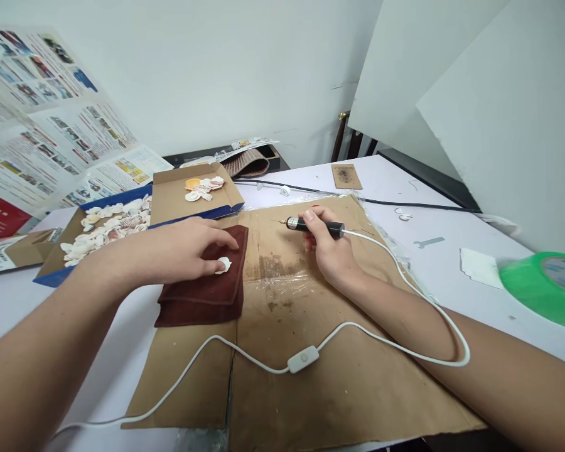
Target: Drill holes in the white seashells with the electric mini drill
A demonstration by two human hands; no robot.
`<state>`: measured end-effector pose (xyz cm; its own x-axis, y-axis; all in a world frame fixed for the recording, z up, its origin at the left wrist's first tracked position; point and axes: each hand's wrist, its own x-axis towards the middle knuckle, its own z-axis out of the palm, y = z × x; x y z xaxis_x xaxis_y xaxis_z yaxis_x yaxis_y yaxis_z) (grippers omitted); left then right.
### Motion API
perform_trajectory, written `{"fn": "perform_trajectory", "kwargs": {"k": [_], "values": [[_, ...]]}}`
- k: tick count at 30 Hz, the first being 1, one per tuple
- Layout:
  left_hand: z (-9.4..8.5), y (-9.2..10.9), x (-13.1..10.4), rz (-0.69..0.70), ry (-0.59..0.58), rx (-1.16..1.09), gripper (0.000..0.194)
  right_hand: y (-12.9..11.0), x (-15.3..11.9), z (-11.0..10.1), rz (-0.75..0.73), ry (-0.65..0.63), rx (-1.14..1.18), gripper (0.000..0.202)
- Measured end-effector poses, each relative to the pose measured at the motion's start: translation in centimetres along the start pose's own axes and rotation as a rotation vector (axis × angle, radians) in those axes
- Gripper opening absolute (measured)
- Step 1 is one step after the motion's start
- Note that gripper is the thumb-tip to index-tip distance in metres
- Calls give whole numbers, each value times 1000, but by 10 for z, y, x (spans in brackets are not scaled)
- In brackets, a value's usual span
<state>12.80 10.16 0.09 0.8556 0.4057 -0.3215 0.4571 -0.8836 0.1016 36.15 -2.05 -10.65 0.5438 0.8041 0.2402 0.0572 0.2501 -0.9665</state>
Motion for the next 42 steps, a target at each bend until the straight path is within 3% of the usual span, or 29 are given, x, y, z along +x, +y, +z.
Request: {"fn": "perform_trajectory", "kwargs": {"k": [4, 10, 13, 17, 22, 25, 30, 35, 42], "values": [[14, 26, -4, 138, -90, -22, 38, -2, -1, -1, -48, 15, 3, 40], [46, 35, -13, 249, 138, 188, 23, -9, -5, -1, -108, 4, -21, 36], [51, 35, -12, 349, 162, 289, 14, -10, -5, 0, -105, 0, -1, 37], [53, 35, -11, 470, 135, 351, 20, -10, -5, -1, -118, 11, 9, 36], [52, 31, -12, 527, 153, 355, 21, -11, -5, -3, -127, 0, 4, 33], [49, 24, -13, 517, 165, 307, 19, -12, -5, -3, -130, -14, 20, 35], [36, 18, -20, 427, 279, 173, 21, -12, -5, -2, -124, -38, 43, 41], [26, 44, -12, 434, 276, 37, 26, -11, -5, -2, -137, -33, 54, 40], [35, 82, 15, 448, 253, -77, 27, -11, -4, -3, -129, 3, 49, 39]]}}
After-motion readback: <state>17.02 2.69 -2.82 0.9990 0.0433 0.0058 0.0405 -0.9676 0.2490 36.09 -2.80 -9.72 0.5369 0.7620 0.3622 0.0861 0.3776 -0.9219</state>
